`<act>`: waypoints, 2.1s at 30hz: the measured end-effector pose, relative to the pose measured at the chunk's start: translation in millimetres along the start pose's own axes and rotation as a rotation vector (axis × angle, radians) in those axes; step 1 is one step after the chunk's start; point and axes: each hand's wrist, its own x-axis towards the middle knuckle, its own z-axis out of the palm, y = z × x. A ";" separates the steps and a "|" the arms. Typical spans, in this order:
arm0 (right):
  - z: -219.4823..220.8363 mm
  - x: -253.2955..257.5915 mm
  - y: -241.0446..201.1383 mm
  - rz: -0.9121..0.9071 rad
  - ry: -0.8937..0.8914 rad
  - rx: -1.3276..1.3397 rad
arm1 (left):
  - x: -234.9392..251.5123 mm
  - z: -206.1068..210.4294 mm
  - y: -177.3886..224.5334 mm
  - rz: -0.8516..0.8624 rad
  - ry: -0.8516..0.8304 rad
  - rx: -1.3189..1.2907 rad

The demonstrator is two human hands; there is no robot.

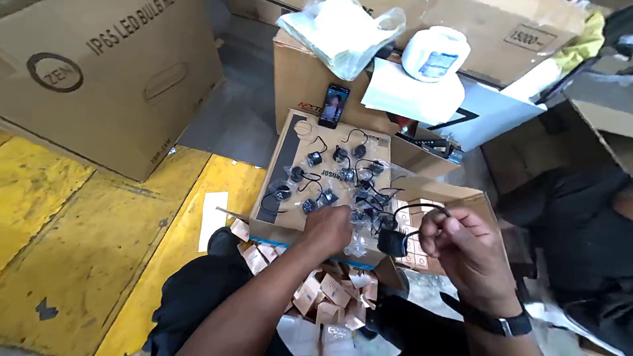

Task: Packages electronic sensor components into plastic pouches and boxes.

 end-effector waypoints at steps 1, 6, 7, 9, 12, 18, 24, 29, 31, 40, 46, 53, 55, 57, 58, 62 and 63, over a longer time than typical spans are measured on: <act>0.0 -5.0 0.2 0.011 -0.035 0.059 | 0.8 4.6 0.0 0.005 -0.002 -0.002; -11.4 -9.0 7.8 0.103 -0.170 0.131 | 5.8 13.3 -3.8 0.057 0.005 -0.209; -15.6 -8.5 10.8 0.123 -0.175 0.113 | 7.1 13.3 -6.9 0.064 0.036 -0.284; -23.0 -7.0 13.3 0.161 -0.170 0.045 | 9.2 8.9 -11.7 0.074 0.099 -0.443; -28.0 -3.8 12.3 0.159 -0.154 -0.098 | 6.7 -0.1 -10.4 0.081 0.071 -0.574; -20.8 1.0 21.5 0.115 -0.265 -0.258 | 4.2 2.1 -5.3 0.080 -0.056 -0.519; -6.2 4.1 32.2 -0.027 -0.311 -0.549 | 1.9 6.0 -2.3 0.196 -0.120 -0.442; 5.4 5.3 40.6 -0.164 -0.035 -0.584 | 0.4 3.1 -2.7 0.221 -0.024 -0.552; 8.8 9.2 49.5 -0.098 0.265 -0.495 | -2.9 -4.1 -1.8 0.246 0.018 -0.688; 17.8 12.6 72.4 0.647 0.091 0.363 | -4.3 -18.6 -5.8 0.245 0.138 -1.007; 24.7 14.7 77.5 0.555 0.350 0.248 | -6.1 -9.9 -1.9 0.218 0.153 -0.830; 24.3 13.7 82.9 0.529 0.370 0.096 | -5.0 -3.4 0.9 0.173 0.210 -0.790; 23.9 14.6 82.4 0.547 0.360 0.139 | -4.6 -5.4 -0.4 0.186 0.243 -0.801; 22.4 15.9 81.5 0.611 0.329 0.276 | -5.0 -6.5 -1.1 0.212 0.265 -0.820; 22.0 16.1 81.3 0.641 0.305 0.346 | -5.1 -6.4 -1.0 0.221 0.279 -0.826; 25.1 14.0 80.2 0.620 0.325 0.364 | -5.3 -5.5 -1.5 0.221 0.298 -0.802; 25.3 13.6 79.4 0.609 0.336 0.312 | -5.3 -5.1 -1.7 0.208 0.294 -0.781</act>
